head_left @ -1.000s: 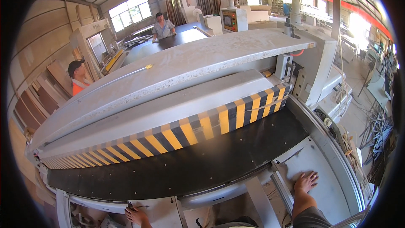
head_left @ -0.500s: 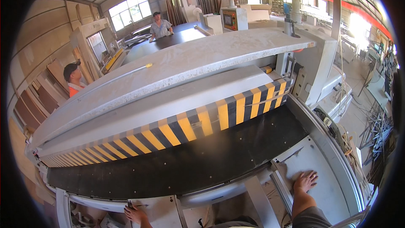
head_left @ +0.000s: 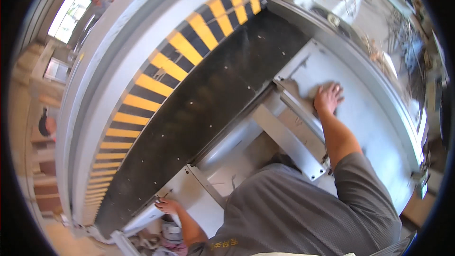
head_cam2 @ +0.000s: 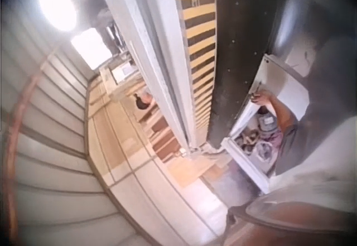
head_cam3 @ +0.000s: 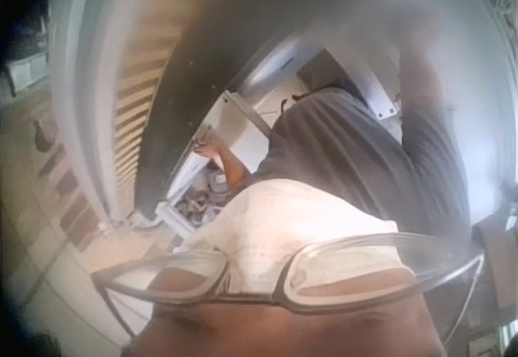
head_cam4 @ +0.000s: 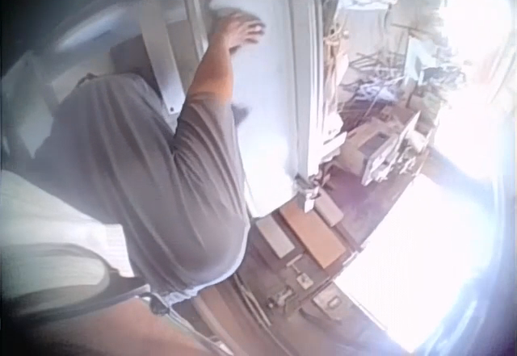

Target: The person operates a large industrial beam saw by positioning a dark wood panel on the loading table and activating the cutting cycle.

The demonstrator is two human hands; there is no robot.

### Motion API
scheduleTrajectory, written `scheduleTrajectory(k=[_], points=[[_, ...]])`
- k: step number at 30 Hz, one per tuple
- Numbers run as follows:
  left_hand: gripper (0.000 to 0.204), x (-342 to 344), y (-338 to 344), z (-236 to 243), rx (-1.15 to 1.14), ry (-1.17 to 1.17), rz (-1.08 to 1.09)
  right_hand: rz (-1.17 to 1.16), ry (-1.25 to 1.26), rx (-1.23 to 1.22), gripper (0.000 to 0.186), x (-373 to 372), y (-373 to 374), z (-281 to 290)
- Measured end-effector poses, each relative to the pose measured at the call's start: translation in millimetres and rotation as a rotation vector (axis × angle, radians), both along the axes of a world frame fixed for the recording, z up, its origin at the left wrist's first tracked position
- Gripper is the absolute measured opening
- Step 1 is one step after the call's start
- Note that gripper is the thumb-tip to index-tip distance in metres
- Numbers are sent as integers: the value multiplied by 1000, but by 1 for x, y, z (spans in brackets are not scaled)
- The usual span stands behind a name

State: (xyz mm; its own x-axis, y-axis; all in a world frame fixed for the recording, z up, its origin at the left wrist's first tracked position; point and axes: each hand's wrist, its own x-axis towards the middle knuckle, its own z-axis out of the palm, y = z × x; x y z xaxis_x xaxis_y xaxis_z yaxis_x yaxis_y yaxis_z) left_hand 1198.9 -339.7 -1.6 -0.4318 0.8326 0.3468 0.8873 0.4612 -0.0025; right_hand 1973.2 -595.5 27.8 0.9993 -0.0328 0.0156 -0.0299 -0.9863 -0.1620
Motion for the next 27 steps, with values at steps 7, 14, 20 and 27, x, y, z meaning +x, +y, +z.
scheduleTrajectory(k=[7,14,20,27], points=[[60,122,43,-27,259,-95,-805,-6,28,-20,75,10,-1,-33],[68,424,123,5,-52,-135,-1479,22,17,-19,75,9,-9,-40],[79,536,251,-18,-180,90,-1136,29,11,-33,76,7,-1,-36],[82,512,268,-23,-363,-76,-951,30,61,-13,77,2,0,-36]])
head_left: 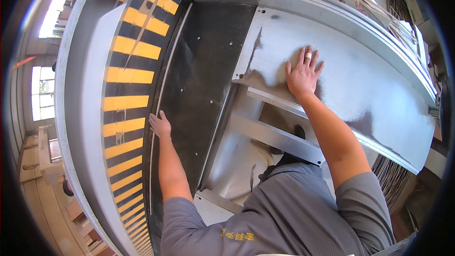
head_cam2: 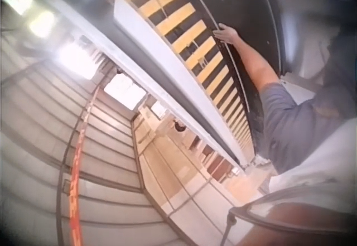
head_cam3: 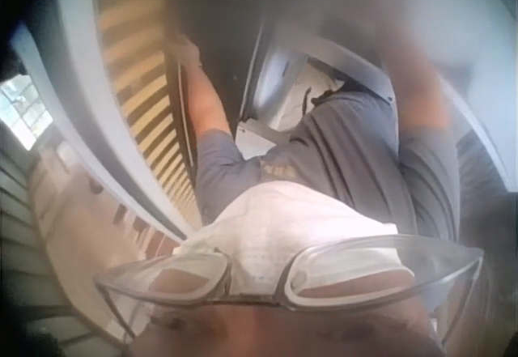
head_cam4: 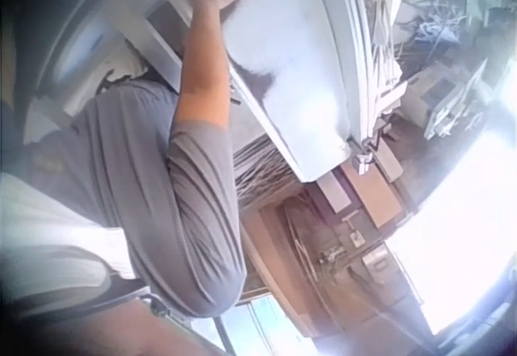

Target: The person operates a large industrial beam saw by positioning a dark wood panel on the loading table and activating the cutting cycle.

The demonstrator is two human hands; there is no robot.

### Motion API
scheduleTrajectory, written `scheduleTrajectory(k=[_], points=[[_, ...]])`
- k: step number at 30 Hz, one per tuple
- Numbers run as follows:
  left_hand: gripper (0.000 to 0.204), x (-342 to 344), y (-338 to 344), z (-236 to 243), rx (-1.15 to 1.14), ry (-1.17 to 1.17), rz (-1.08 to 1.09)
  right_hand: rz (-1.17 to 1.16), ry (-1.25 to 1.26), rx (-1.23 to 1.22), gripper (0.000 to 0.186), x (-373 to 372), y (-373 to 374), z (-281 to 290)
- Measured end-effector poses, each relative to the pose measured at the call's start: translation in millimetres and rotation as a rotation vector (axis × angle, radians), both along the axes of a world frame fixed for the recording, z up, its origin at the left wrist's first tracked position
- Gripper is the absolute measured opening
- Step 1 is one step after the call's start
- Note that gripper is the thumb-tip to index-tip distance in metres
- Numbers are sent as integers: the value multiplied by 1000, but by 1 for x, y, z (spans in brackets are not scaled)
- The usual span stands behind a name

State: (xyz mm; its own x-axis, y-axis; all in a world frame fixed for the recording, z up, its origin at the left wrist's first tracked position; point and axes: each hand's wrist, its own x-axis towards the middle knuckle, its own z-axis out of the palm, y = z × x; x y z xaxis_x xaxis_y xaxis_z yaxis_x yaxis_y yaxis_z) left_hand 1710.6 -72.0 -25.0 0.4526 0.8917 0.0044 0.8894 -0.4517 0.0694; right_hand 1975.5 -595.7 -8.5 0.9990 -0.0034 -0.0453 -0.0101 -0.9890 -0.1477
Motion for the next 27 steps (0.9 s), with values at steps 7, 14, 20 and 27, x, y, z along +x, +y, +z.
scheduleTrajectory(k=[7,14,20,27], points=[[79,-131,-121,-6,77,38,-98,10,-43,4,79,5,-5,-6],[84,-297,-253,0,28,72,-209,143,-141,183,77,7,-12,-16],[65,-339,-330,19,15,181,-44,702,-216,468,63,-3,-32,-24],[37,-365,-378,56,-80,212,-32,1036,-147,522,41,-3,-46,-26]])
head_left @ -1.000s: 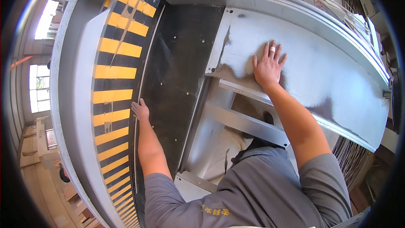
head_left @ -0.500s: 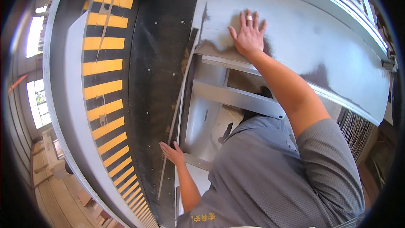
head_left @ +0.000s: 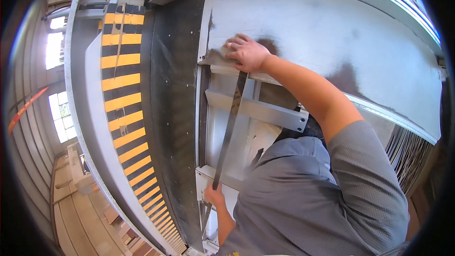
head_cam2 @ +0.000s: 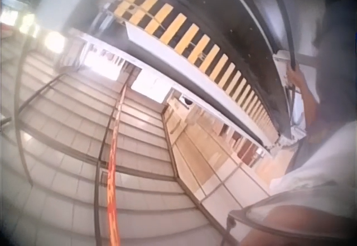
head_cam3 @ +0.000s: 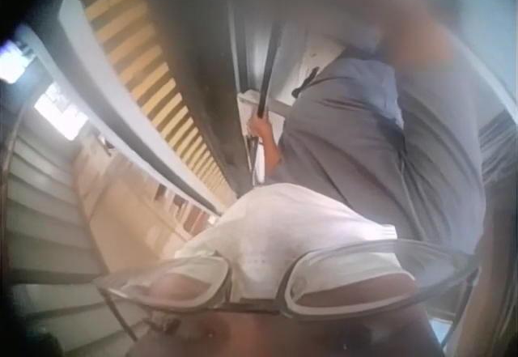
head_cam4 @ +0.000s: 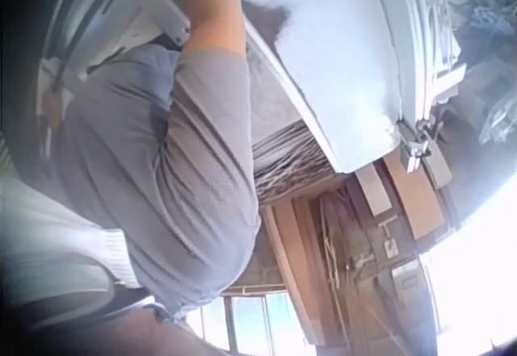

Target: The person operates a large industrial beam saw by positioning a dark wood panel on the loading table and activating the cutting cycle.

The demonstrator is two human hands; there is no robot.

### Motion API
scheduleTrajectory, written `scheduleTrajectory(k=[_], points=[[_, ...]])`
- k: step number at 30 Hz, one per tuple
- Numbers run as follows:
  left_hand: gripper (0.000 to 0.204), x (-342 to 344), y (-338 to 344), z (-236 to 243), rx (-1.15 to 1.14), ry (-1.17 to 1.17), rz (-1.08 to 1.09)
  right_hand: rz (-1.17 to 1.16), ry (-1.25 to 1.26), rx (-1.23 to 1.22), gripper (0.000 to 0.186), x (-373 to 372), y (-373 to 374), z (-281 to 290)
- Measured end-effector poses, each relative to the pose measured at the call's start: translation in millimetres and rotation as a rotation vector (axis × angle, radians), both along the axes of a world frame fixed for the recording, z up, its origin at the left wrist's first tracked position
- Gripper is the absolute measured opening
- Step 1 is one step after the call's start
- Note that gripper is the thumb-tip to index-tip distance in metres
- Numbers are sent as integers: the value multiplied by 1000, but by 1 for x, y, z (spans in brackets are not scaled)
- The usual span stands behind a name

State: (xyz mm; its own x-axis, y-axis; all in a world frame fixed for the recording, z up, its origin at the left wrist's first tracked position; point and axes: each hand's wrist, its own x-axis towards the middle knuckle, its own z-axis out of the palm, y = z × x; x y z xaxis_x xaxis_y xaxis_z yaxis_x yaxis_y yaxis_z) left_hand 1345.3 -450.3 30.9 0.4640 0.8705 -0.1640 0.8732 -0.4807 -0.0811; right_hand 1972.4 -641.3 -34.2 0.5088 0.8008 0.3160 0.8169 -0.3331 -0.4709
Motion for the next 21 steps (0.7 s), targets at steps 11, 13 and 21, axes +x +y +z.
scheduleTrajectory(k=[11,13,21], points=[[39,-9,-36,277,565,-153,36,541,219,-83,46,-66,-24,38],[34,-5,-22,350,889,30,-219,577,244,-394,39,-107,-18,45],[35,231,-97,542,1287,-6,-1219,713,693,-91,46,-238,-35,19]])
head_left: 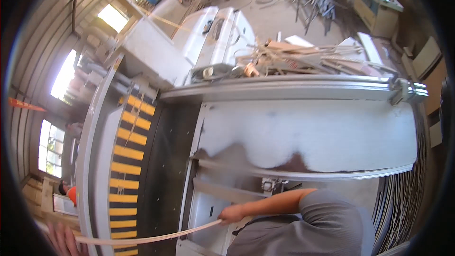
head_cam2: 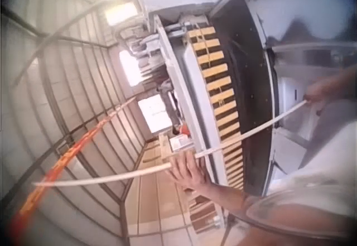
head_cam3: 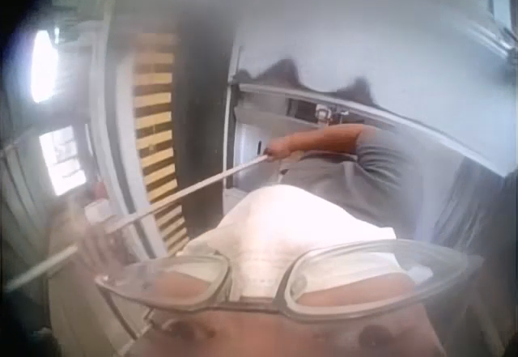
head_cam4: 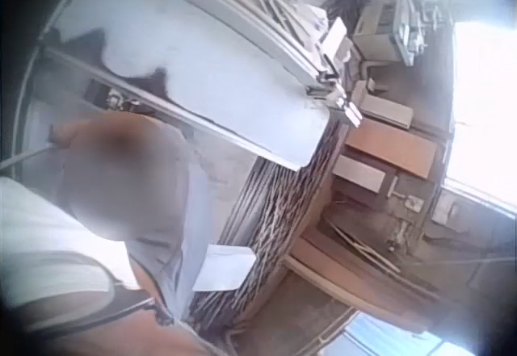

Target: The person operates a large industrial beam saw by positioning a dark wood panel on the loading table and activating the cutting cycle.

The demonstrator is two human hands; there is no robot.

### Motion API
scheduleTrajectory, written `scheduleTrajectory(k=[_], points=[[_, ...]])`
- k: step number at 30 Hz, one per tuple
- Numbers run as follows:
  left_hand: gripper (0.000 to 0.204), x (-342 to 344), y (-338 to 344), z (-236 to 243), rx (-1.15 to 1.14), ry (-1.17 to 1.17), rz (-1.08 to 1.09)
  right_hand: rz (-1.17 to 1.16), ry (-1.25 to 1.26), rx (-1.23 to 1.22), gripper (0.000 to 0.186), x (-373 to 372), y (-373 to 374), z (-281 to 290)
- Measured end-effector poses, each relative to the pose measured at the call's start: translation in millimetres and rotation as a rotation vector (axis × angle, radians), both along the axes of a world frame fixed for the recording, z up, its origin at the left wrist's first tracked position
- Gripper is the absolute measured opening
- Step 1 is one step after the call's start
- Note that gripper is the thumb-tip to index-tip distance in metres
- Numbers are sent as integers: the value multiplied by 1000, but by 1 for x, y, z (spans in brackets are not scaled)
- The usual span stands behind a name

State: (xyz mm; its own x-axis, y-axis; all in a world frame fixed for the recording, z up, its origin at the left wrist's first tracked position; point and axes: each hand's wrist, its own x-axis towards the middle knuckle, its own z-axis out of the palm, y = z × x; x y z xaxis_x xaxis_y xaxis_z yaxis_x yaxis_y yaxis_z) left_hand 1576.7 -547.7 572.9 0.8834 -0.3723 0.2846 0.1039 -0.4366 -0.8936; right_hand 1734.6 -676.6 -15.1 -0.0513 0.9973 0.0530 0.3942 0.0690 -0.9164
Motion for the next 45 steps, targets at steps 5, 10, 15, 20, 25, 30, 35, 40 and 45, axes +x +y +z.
scheduleTrajectory(k=[5,10,15,20,25,30,35,40,45], points=[[47,146,-81,-9,-107,210,-184,-4,391,-119,54,-15,-6,12],[46,219,-128,-38,-279,147,-606,-349,975,25,62,18,-45,7],[51,200,-87,-81,-431,252,-599,-1056,509,327,42,232,-171,85],[58,203,-17,-179,-809,350,-201,-1566,807,1419,37,468,-350,184],[46,206,33,-322,-1097,512,-212,-2295,-251,545,62,447,-368,108],[56,192,59,-477,-1434,774,-83,-2051,-549,163,63,331,-321,54],[63,203,62,-519,-1575,894,6,-1903,-576,-84,65,291,-284,20],[57,285,71,-512,-1636,613,-107,-1891,-750,-357,75,285,-269,-36],[60,366,136,-522,-1656,388,-83,-1821,-877,-529,71,297,-228,-28]])
